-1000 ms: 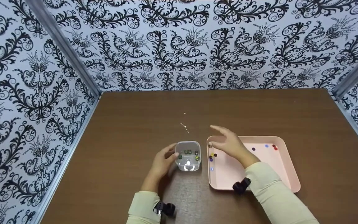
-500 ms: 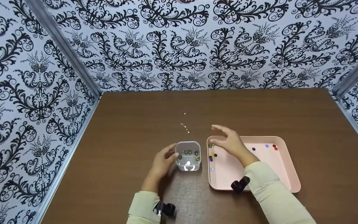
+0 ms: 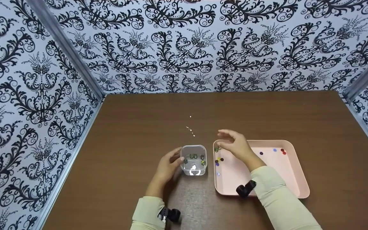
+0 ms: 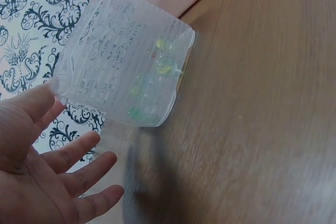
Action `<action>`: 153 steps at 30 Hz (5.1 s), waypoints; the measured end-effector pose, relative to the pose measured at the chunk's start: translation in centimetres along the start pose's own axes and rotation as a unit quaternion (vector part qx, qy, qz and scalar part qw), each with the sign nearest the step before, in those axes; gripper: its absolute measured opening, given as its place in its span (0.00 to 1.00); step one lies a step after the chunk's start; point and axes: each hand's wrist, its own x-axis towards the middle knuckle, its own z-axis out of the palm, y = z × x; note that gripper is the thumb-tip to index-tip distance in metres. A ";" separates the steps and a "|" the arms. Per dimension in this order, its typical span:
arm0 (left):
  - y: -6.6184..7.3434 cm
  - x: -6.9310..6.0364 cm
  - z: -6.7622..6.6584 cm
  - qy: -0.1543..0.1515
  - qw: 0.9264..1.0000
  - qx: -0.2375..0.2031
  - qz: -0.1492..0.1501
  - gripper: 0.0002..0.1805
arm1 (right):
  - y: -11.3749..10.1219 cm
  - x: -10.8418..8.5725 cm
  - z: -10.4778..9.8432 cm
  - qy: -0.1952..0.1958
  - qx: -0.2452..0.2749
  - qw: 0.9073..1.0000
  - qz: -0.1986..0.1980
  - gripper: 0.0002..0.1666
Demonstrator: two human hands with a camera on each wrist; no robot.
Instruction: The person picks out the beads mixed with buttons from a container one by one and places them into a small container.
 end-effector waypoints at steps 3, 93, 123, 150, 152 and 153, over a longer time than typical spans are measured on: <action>0.0 0.0 0.0 0.000 1.000 -0.003 0.002 0.23 | 0.2 0.0 0.0 0.006 -0.006 1.000 0.004 0.27; -0.6 0.2 0.2 0.011 1.000 0.012 -0.005 0.23 | 2.0 0.2 1.3 -0.055 -0.137 0.989 0.025 0.11; 4.2 -1.3 0.0 0.007 1.000 0.017 -0.019 0.21 | 1.2 0.4 1.8 -0.046 -0.204 0.977 0.039 0.11; 1.0 -0.2 0.2 0.008 1.000 0.019 -0.013 0.21 | 1.8 0.5 1.9 -0.036 -0.259 0.965 0.008 0.09; 0.8 -0.2 0.2 0.009 1.000 0.024 -0.012 0.21 | 1.8 0.6 1.9 -0.036 -0.262 0.964 0.011 0.09; 0.7 -0.2 0.2 0.010 1.000 0.023 -0.011 0.22 | 1.7 0.6 1.9 -0.036 -0.265 0.963 0.011 0.09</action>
